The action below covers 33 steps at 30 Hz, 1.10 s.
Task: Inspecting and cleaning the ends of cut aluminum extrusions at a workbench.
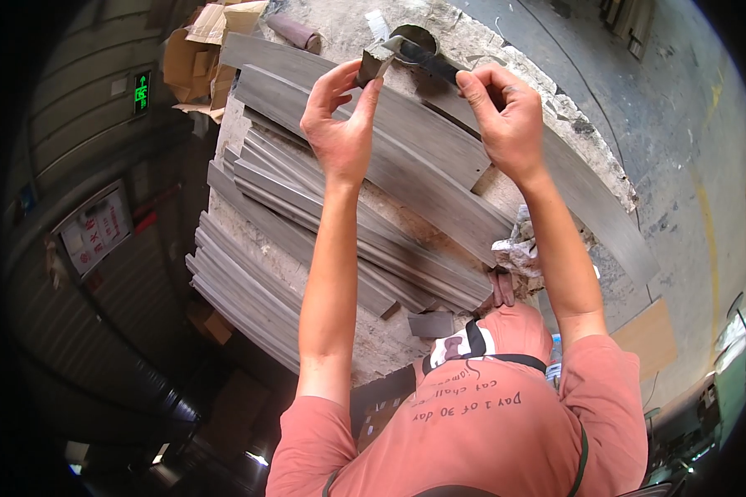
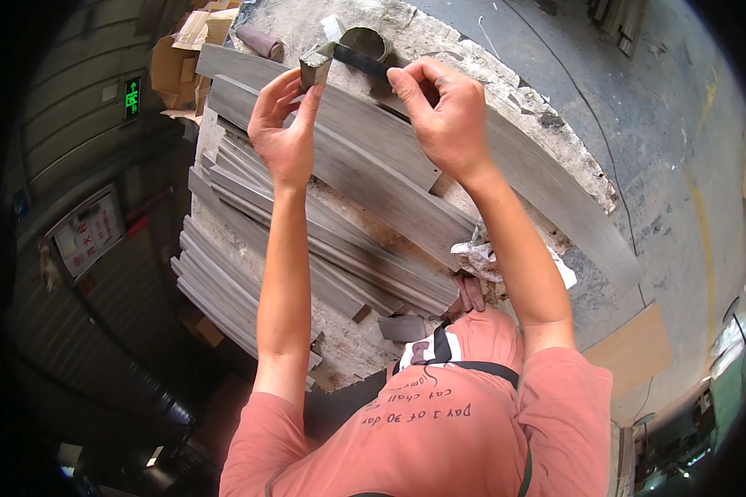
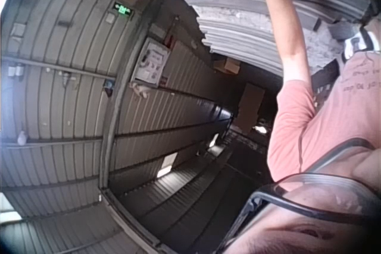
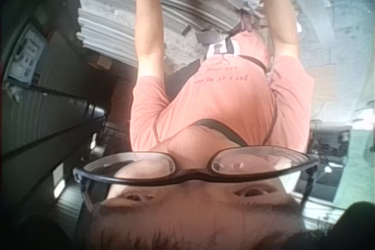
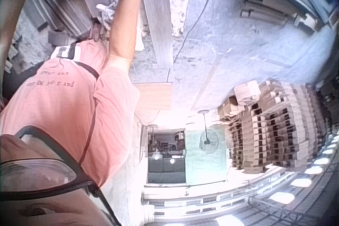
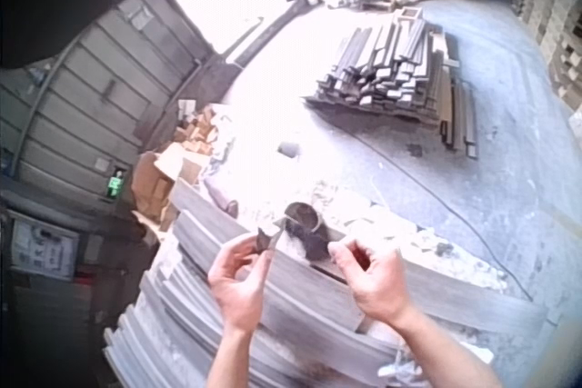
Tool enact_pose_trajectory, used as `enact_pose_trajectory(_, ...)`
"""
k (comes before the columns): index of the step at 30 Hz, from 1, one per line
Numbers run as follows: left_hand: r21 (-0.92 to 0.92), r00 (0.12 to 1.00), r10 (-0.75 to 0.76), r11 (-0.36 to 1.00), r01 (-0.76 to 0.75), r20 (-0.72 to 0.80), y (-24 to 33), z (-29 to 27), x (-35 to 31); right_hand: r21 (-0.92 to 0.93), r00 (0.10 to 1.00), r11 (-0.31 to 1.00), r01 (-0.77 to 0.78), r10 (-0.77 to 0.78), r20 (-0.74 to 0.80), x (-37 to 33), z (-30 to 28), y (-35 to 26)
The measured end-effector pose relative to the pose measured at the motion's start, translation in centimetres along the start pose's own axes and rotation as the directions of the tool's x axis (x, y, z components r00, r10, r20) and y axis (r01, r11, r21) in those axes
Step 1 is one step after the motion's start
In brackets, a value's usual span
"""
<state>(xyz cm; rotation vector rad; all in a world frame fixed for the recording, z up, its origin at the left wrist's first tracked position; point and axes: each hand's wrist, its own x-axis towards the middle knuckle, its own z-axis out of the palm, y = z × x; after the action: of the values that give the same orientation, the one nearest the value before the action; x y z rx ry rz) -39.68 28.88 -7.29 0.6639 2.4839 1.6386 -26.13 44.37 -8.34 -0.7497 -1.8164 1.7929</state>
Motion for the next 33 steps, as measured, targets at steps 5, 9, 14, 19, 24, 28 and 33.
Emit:
enact_pose_trajectory(5,0.006,1.0,-0.002,1.0,0.002,-0.005,-0.2,-0.4,0.0,0.033,1.0,0.999,0.02,-0.02,0.012,-0.1,0.2,-0.2)
enact_pose_trajectory(9,0.038,1.0,0.027,0.999,-0.027,-0.006,0.0,-0.1,0.0,0.023,0.999,0.999,0.043,-0.043,0.014,-0.2,0.0,-0.5)
enact_pose_trajectory(14,0.119,0.996,0.088,0.989,-0.084,-0.028,0.3,-0.4,0.0,-0.019,0.999,0.999,0.03,-0.03,0.021,-0.4,0.0,-0.8)
enact_pose_trajectory(19,0.203,0.986,0.165,0.967,-0.157,-0.027,0.4,-0.5,0.0,-0.033,0.999,0.999,0.031,-0.031,0.012,-0.5,0.1,-0.8)
enact_pose_trajectory(24,0.222,0.987,0.162,0.962,-0.157,-0.006,0.7,-0.8,-0.1,-0.093,1.0,0.995,0.023,-0.023,0.0,-0.3,0.0,-0.8)
enact_pose_trajectory(28,0.23,0.988,0.151,0.962,-0.149,0.011,0.6,-0.7,-0.2,-0.024,0.999,0.999,0.034,-0.035,-0.012,-0.3,-0.1,-0.2)
enact_pose_trajectory(33,0.254,0.987,0.162,0.954,-0.157,0.003,0.9,-1.0,-0.2,-0.043,0.998,0.997,0.061,-0.061,0.003,-0.3,0.1,-0.5)
